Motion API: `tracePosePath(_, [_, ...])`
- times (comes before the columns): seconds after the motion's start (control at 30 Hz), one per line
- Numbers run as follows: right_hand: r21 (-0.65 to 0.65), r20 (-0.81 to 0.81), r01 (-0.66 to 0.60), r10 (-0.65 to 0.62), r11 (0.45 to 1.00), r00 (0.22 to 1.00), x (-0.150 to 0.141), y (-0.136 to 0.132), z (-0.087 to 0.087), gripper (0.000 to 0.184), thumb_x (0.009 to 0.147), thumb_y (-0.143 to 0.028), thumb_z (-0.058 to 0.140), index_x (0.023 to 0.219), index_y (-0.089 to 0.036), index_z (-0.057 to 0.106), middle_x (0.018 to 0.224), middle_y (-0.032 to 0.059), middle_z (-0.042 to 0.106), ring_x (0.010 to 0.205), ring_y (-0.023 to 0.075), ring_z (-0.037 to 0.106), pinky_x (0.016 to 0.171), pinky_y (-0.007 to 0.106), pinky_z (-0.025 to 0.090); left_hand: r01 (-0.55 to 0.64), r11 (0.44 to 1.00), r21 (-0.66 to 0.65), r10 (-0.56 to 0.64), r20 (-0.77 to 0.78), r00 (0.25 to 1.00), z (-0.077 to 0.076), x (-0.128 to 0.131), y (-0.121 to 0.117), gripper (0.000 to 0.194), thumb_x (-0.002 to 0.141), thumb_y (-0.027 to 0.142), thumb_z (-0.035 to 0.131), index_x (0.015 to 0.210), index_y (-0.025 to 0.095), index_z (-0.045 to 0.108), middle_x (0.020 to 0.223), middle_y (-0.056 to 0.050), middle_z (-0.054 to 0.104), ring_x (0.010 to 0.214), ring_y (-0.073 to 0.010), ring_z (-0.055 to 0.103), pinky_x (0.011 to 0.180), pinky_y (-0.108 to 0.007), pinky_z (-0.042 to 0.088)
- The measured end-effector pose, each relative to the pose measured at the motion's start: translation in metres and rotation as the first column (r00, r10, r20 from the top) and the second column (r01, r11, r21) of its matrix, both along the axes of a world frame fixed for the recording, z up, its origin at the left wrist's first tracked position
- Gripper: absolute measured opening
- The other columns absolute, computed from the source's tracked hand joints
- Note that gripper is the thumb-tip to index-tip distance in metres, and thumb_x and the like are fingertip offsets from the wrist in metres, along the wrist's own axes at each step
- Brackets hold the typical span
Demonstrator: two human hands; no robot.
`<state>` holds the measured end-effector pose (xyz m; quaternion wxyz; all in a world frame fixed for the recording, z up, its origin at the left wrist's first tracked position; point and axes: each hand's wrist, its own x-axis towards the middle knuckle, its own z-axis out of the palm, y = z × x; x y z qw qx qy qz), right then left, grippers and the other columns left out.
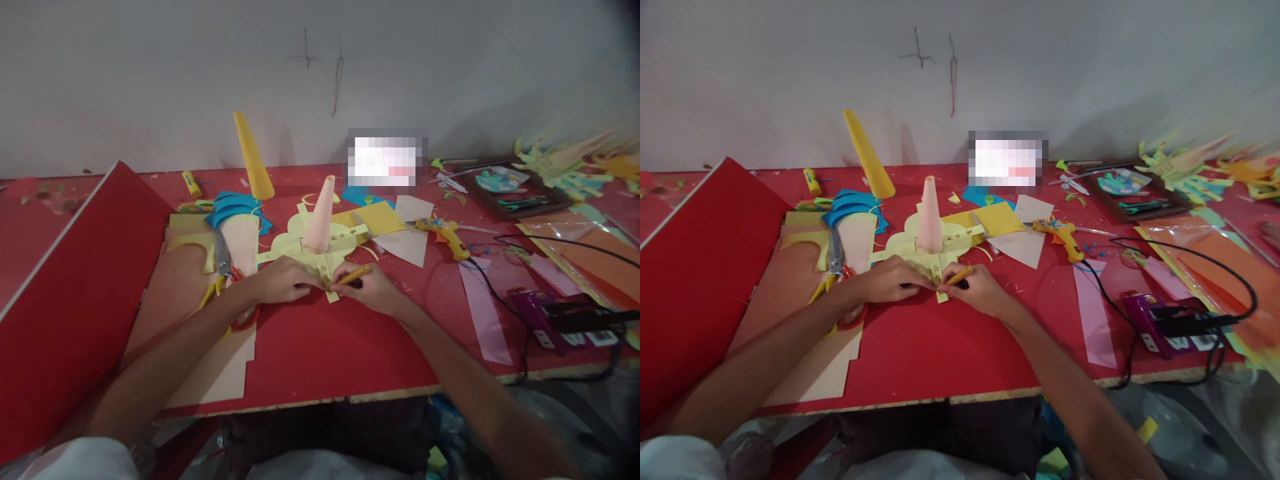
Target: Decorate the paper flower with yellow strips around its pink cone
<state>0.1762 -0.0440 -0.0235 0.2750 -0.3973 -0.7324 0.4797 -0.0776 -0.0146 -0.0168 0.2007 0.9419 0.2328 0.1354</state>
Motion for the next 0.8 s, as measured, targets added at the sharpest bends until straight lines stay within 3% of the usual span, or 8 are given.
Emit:
tracePosePath(0.13, [-0.017, -0.047, 0.033, -0.033, 0.999, 0.998, 0.001, -0.001, 0.0, 0.026, 0.089, -0.047, 0.071, 0.084, -0.022, 0.064, 0.068, -0.0015, 0.065, 0.063, 0.014, 0.058, 0.059, 0.027, 0.042, -0.025, 1.0, -0.013, 0.025, 0.034, 0.999, -0.002, 0.0, -0.004, 0.039, 0.085, 0.009, 0.053, 0.111, 0.028, 0.075, 0.082, 0.003, 0.077, 0.065, -0.0085, 0.064, 0.063, -0.019, 0.041])
tracePosePath(0.2, [-0.033, -0.122, 0.095, -0.098, 0.995, 0.988, 0.002, 0.0, -0.001, 0.027, 0.09, -0.048, 0.07, 0.084, -0.022, 0.062, 0.064, -0.0022, 0.063, 0.057, 0.0131, 0.055, 0.054, 0.026, 0.04, -0.171, 0.985, -0.03, 0.174, 0.182, 0.968, -0.001, -0.001, -0.004, 0.03, 0.089, 0.012, 0.054, 0.111, 0.024, 0.069, 0.067, 0.006, 0.067, 0.054, -0.0074, 0.054, 0.057, -0.019, 0.039])
tracePosePath(0.27, [-0.03, -0.207, 0.171, -0.173, 0.985, 0.963, 0.003, 0.002, -0.002, 0.029, 0.091, -0.049, 0.067, 0.084, -0.022, 0.06, 0.061, -0.0029, 0.061, 0.053, 0.0125, 0.053, 0.051, 0.026, 0.039, -0.404, 0.911, -0.083, 0.398, 0.433, 0.808, 0.002, -0.002, 0.001, 0.024, 0.093, 0.02, 0.059, 0.117, 0.023, 0.061, 0.066, 0.007, 0.06, 0.052, -0.0077, 0.048, 0.054, -0.019, 0.038])
tracePosePath(0.33, [-0.008, -0.28, 0.257, -0.249, 0.966, 0.927, 0.002, 0.005, -0.001, 0.029, 0.092, -0.049, 0.066, 0.083, -0.022, 0.059, 0.059, -0.0034, 0.059, 0.052, 0.0122, 0.053, 0.051, 0.027, 0.04, -0.537, 0.828, -0.163, 0.515, 0.599, 0.613, 0.007, -0.003, 0.01, 0.043, 0.092, 0.03, 0.067, 0.131, 0.023, 0.051, 0.089, 0.0, 0.067, 0.068, -0.0103, 0.057, 0.063, -0.022, 0.046])
tracePosePath(0.37, [-0.001, -0.309, 0.294, -0.28, 0.956, 0.909, 0.002, 0.007, 0.0, 0.029, 0.092, -0.049, 0.067, 0.082, -0.022, 0.059, 0.058, -0.0035, 0.06, 0.052, 0.012, 0.053, 0.052, 0.027, 0.041, -0.537, 0.821, -0.191, 0.527, 0.614, 0.587, 0.008, -0.004, 0.016, 0.058, 0.09, 0.035, 0.07, 0.14, 0.024, 0.044, 0.107, -0.005, 0.068, 0.082, -0.0132, 0.062, 0.072, -0.026, 0.051])
tracePosePath(0.47, [-0.02, -0.366, 0.355, -0.337, 0.935, 0.868, 0.0, 0.012, 0.003, 0.032, 0.091, -0.05, 0.069, 0.082, -0.022, 0.058, 0.057, -0.0041, 0.059, 0.05, 0.011, 0.053, 0.051, 0.026, 0.041, -0.416, 0.87, -0.263, 0.492, 0.495, 0.716, 0.008, -0.001, 0.029, 0.089, 0.087, 0.046, 0.073, 0.158, 0.027, 0.023, 0.141, -0.014, 0.058, 0.116, -0.0227, 0.061, 0.098, -0.039, 0.051])
tracePosePath(0.63, [-0.05, -0.376, 0.369, -0.36, 0.928, 0.854, -0.002, 0.015, 0.005, 0.037, 0.088, -0.056, 0.07, 0.081, -0.022, 0.057, 0.054, -0.0048, 0.058, 0.047, 0.0099, 0.05, 0.048, 0.025, 0.039, -0.391, 0.846, -0.362, 0.513, 0.357, 0.78, 0.0, 0.002, 0.03, 0.095, 0.089, 0.05, 0.07, 0.162, 0.028, 0.014, 0.13, -0.012, 0.066, 0.118, -0.025, 0.063, 0.101, -0.041, 0.051])
tracePosePath(0.8, [-0.049, -0.367, 0.398, -0.387, 0.916, 0.846, -0.002, 0.017, 0.002, 0.038, 0.088, -0.058, 0.069, 0.083, -0.022, 0.057, 0.054, -0.0052, 0.057, 0.046, 0.01, 0.049, 0.046, 0.025, 0.039, -0.409, 0.893, -0.186, 0.449, 0.327, 0.832, 0.001, 0.0, 0.035, 0.071, 0.085, 0.05, 0.075, 0.145, 0.023, 0.049, 0.128, -0.012, 0.065, 0.121, -0.0284, 0.06, 0.106, -0.046, 0.048])
